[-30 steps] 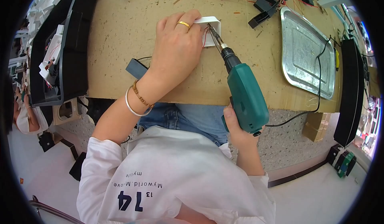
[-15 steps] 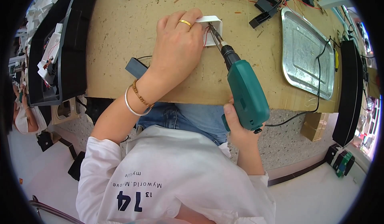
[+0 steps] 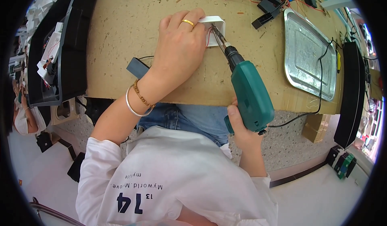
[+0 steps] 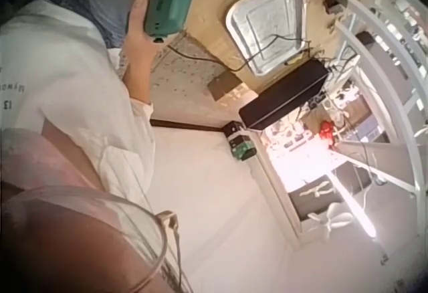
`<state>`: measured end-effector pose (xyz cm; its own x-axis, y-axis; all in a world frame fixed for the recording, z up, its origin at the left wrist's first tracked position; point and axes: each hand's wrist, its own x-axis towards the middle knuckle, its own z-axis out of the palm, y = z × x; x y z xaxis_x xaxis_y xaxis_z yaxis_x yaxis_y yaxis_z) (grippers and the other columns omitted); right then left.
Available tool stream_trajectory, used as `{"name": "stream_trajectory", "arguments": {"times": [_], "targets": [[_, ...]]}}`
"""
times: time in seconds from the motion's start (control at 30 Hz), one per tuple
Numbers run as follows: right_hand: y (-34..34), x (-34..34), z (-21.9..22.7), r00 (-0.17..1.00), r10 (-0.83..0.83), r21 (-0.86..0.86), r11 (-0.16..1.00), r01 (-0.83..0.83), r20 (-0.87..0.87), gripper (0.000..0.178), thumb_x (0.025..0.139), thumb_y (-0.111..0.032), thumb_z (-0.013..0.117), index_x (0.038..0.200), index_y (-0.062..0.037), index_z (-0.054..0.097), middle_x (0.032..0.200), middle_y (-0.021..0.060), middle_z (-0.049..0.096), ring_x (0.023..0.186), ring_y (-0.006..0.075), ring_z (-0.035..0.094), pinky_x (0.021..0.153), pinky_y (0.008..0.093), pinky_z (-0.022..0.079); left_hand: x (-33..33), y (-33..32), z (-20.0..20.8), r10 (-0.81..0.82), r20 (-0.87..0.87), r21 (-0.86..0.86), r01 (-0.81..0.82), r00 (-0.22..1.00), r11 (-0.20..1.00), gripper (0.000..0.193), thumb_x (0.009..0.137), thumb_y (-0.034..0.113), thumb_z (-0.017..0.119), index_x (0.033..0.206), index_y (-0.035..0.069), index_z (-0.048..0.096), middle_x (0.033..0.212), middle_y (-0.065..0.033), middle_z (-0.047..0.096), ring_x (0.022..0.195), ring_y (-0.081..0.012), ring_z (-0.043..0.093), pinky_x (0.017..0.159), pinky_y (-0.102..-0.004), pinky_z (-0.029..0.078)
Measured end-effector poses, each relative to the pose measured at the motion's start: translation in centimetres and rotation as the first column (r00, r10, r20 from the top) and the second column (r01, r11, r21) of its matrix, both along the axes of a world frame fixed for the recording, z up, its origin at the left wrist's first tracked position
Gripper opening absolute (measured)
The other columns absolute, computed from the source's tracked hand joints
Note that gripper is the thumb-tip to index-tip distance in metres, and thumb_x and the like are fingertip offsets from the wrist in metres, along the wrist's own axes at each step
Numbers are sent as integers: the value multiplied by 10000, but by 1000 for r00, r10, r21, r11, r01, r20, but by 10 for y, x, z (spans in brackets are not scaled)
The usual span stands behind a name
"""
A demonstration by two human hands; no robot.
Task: The worker is assembling electronic components by placing them into plastic housings and using a soldering tool to melt the plastic secure.
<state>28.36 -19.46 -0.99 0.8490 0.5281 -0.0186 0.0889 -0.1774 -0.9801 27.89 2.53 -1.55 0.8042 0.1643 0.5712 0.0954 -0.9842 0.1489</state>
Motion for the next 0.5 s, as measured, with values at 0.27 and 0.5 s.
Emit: {"name": "stream_trajectory", "arguments": {"times": [0.27, 0.5], "targets": [[7, -3, 7, 997, -65, 22, 998, 66, -41, 242, 803, -112, 638, 994, 12, 556, 870, 83, 564, 712, 122, 529, 646, 257, 446, 3, 3, -2, -15, 58, 38, 12, 998, 999, 131, 751, 88, 550, 805, 15, 645, 961, -99, 550, 910, -225, 499, 808, -371, 350], [2, 1, 1, 1000, -5, -31, 1000, 6, 23, 358, 802, -126, 645, 1106, 25, 532, 915, 93, 579, 726, 125, 536, 647, 259, 450, 4, 3, -3, -18, 53, 42, 15, 998, 999, 127, 758, 85, 547, 800, 13, 642, 951, -98, 550, 913, -226, 500, 806, -371, 349]]}}
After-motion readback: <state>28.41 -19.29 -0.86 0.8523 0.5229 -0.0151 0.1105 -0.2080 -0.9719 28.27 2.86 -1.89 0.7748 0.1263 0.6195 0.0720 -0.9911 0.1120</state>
